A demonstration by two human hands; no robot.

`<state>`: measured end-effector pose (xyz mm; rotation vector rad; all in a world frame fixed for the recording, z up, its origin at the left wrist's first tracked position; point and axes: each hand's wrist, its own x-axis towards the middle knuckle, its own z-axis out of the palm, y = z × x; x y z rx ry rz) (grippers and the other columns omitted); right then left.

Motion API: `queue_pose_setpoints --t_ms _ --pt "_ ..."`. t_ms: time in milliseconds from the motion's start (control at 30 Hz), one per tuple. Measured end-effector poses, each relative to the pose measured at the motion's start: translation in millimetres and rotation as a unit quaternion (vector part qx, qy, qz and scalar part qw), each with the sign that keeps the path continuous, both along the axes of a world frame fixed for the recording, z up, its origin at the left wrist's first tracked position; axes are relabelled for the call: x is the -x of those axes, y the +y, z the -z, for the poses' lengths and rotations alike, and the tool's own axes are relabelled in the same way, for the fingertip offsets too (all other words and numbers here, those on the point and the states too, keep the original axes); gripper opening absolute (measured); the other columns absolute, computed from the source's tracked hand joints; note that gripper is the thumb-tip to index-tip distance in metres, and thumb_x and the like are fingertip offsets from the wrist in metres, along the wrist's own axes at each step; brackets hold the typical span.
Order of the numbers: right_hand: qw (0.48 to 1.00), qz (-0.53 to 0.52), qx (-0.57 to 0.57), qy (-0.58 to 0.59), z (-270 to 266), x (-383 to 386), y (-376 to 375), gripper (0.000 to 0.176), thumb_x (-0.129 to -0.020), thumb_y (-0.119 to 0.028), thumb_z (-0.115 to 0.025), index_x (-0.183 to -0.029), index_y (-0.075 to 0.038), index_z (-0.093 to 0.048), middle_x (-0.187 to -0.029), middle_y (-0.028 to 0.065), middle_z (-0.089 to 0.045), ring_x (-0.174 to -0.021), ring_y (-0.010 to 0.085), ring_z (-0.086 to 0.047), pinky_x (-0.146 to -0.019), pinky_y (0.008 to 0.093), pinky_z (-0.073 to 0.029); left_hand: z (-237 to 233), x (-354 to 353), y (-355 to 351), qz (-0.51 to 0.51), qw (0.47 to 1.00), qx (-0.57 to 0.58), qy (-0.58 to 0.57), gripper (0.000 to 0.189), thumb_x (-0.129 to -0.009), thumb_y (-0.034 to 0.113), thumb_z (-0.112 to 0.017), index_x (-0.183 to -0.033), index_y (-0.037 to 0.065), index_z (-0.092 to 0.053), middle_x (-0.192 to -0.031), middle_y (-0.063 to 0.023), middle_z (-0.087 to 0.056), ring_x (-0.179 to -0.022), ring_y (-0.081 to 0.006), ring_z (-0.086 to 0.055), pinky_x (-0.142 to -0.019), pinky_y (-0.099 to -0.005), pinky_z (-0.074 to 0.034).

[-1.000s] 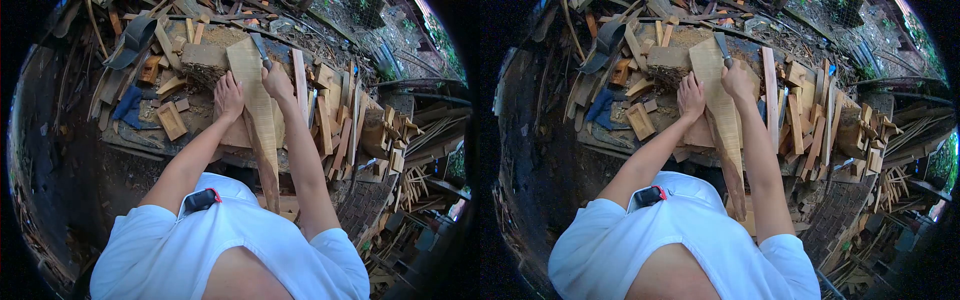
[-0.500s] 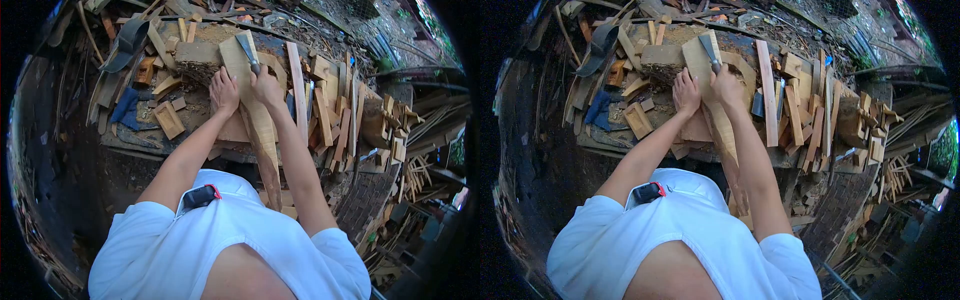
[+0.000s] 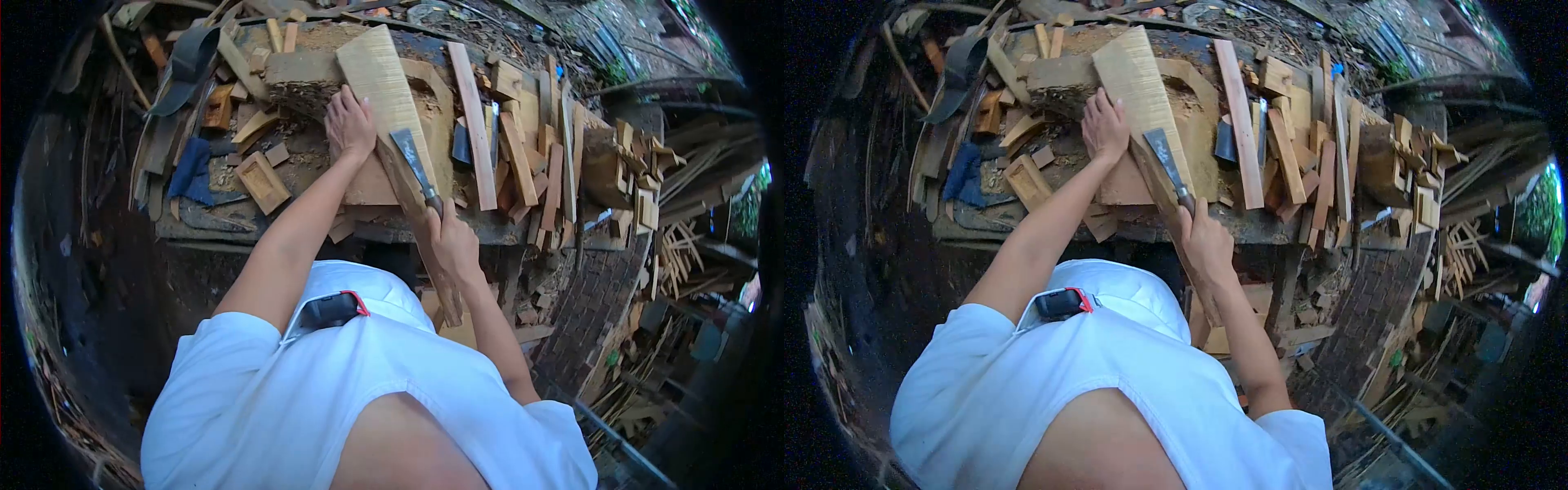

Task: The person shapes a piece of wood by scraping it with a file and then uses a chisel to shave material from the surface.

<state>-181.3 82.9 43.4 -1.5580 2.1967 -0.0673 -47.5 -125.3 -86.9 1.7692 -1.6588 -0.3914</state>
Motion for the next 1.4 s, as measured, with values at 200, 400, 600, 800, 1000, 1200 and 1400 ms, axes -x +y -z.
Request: queue_pose_setpoints --t_ms 200,400,600,800,1000,1200,1400 --pt "0.998 -0.01 0.051 0.033 3 -6 15 0.036 -0.098 -0.039 -0.05 -0.113 -0.006 -0.05 -0.069 0.0211 -0.065 -0.064 0.0434 -0.065 -0.054 0.0522 -0.051 6 -4 -1 -0.006 0.999 0.02 -0.025 0.055 -0.095 0.037 -0.051 -0.135 0.001 -0.043 -0.125 -0.0179 -0.051 -0.118 -0.0361 -0.048 -0.099 -0.0496 -0.038" --pt "0.999 0.015 0.041 0.021 -9 0 96 0.04 -0.098 -0.036 -0.052 -0.125 -0.007 -0.048 -0.07 0.0192 -0.066 -0.064 0.0406 -0.065 -0.053 0.0506 -0.052 10 -4 12 0.001 0.997 0.019 -0.081 0.06 -0.096 0.039 -0.049 -0.14 0.0 -0.04 -0.129 -0.0159 -0.05 -0.123 -0.0327 -0.045 -0.103 -0.0502 -0.034" --pt "0.999 0.037 0.032 0.022 -7 -12 38 0.031 -0.098 -0.039 -0.05 -0.108 -0.009 -0.048 -0.066 0.0218 -0.065 -0.064 0.0427 -0.066 -0.054 0.0531 -0.052 13 -4 15 0.014 0.996 0.021 -0.084 0.061 -0.096 0.04 -0.049 -0.141 0.0 -0.04 -0.129 -0.0151 -0.05 -0.124 -0.0316 -0.045 -0.104 -0.0499 -0.033" --pt "0.998 0.002 0.062 0.029 -11 -4 49 0.032 -0.097 -0.039 -0.05 -0.103 -0.008 -0.046 -0.065 0.0216 -0.064 -0.062 0.043 -0.065 -0.054 0.053 -0.052 5 6 31 -0.01 0.992 0.027 -0.122 0.06 -0.095 0.038 -0.05 -0.141 0.0 -0.04 -0.128 -0.0146 -0.051 -0.122 -0.0313 -0.046 -0.104 -0.0484 -0.033" --pt "0.999 0.007 -0.017 0.027 -23 -1 67 0.034 -0.097 -0.038 -0.05 -0.108 -0.007 -0.046 -0.066 0.0216 -0.064 -0.063 0.0427 -0.066 -0.054 0.053 -0.052 2 6 39 0.011 0.996 0.006 -0.085 0.057 -0.099 0.038 -0.045 -0.142 0.002 -0.04 -0.129 -0.0157 -0.051 -0.12 -0.0331 -0.047 -0.102 -0.0477 -0.036" --pt "0.999 0.0 0.016 0.027 -6 -1 46 0.035 -0.097 -0.039 -0.05 -0.11 -0.006 -0.046 -0.064 0.0211 -0.064 -0.061 0.0423 -0.065 -0.052 0.0527 -0.051 -6 2 38 0.041 0.995 -0.016 -0.084 0.058 -0.099 0.039 -0.044 -0.144 0.003 -0.039 -0.129 -0.0146 -0.053 -0.119 -0.0319 -0.049 -0.102 -0.046 -0.037" --pt "1.0 0.008 0.0 0.011 -10 8 86 0.038 -0.097 -0.039 -0.052 -0.115 -0.006 -0.047 -0.063 0.0198 -0.064 -0.059 0.0412 -0.065 -0.052 0.0519 -0.052 -11 2 39 0.049 0.993 -0.032 -0.099 0.062 -0.098 0.043 -0.044 -0.144 0.002 -0.038 -0.132 -0.0166 -0.051 -0.121 -0.0323 -0.049 -0.104 -0.0466 -0.035"
